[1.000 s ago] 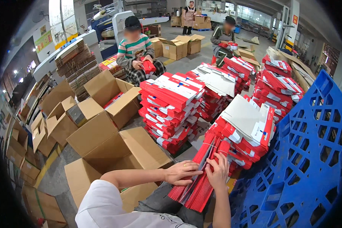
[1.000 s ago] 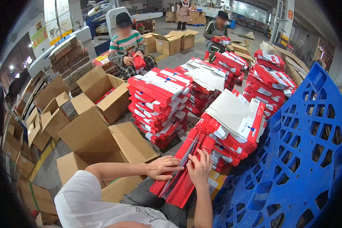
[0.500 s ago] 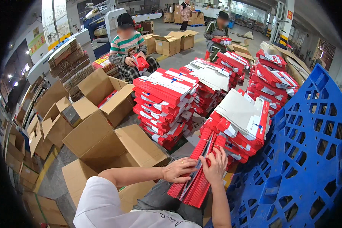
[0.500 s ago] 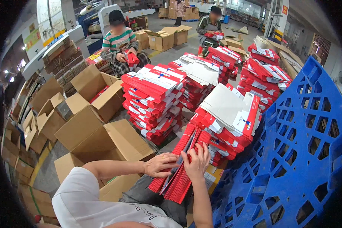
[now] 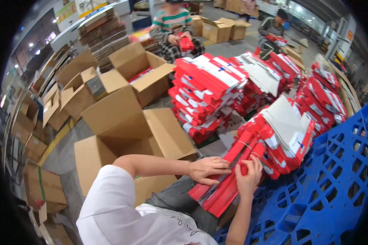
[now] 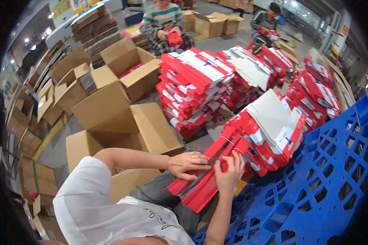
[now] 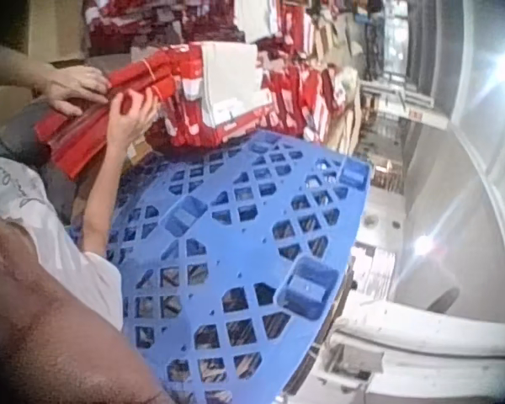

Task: The person sits on the floor in a warehouse and repeatedly picks up stacks of red envelopes from a blue crate. They fan the envelopes to inspect them, then place the stacks into cardboard boxes. The process is repeated continuously.

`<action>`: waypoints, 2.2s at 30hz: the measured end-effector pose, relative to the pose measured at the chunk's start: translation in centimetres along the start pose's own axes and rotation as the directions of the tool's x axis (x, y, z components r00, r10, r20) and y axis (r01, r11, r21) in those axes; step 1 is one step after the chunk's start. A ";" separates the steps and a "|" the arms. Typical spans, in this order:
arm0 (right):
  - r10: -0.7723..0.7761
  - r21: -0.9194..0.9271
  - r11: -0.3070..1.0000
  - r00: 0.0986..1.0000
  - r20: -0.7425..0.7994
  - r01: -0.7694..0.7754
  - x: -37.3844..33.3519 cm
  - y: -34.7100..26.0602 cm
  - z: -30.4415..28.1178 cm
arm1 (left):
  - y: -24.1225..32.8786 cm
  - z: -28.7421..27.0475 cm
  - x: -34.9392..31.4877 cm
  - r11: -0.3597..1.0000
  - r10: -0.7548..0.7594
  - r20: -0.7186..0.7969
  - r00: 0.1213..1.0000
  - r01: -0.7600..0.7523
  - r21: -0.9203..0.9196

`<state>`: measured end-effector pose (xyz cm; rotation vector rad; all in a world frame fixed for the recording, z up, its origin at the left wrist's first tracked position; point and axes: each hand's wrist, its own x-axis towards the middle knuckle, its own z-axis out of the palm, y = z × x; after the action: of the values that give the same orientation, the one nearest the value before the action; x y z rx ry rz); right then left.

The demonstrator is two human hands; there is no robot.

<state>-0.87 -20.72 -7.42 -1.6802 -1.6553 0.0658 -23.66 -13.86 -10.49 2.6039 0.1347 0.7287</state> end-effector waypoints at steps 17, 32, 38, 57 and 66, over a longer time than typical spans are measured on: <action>-0.189 -0.021 0.981 0.974 0.125 0.193 0.8 0.3 0.2 | 0.4 1.6 -0.6 0.998 -0.001 -0.187 0.982 -0.010 -0.058; -0.243 -0.211 0.949 0.970 -0.013 0.235 0.9 0.8 0.5 | 0.1 1.5 -0.6 0.999 0.014 -0.210 0.978 -0.020 -0.026; -0.167 -0.124 0.977 0.984 0.067 0.174 1.0 0.6 0.5 | 0.1 1.7 -0.3 1.000 0.016 -0.204 0.979 -0.021 -0.023; -0.215 -0.102 0.971 0.977 0.019 0.215 1.0 0.1 1.0 | -0.7 1.3 0.0 0.975 0.086 -0.239 0.967 -0.130 -0.178; -0.050 0.009 0.999 0.997 0.060 0.050 1.4 -0.1 -0.1 | -0.5 -0.1 -1.0 0.996 -0.071 -0.175 0.982 0.062 -0.057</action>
<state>-0.68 -19.60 -6.67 -1.6449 -1.7393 0.0988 -24.56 -13.59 -11.10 2.4712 0.2510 0.9259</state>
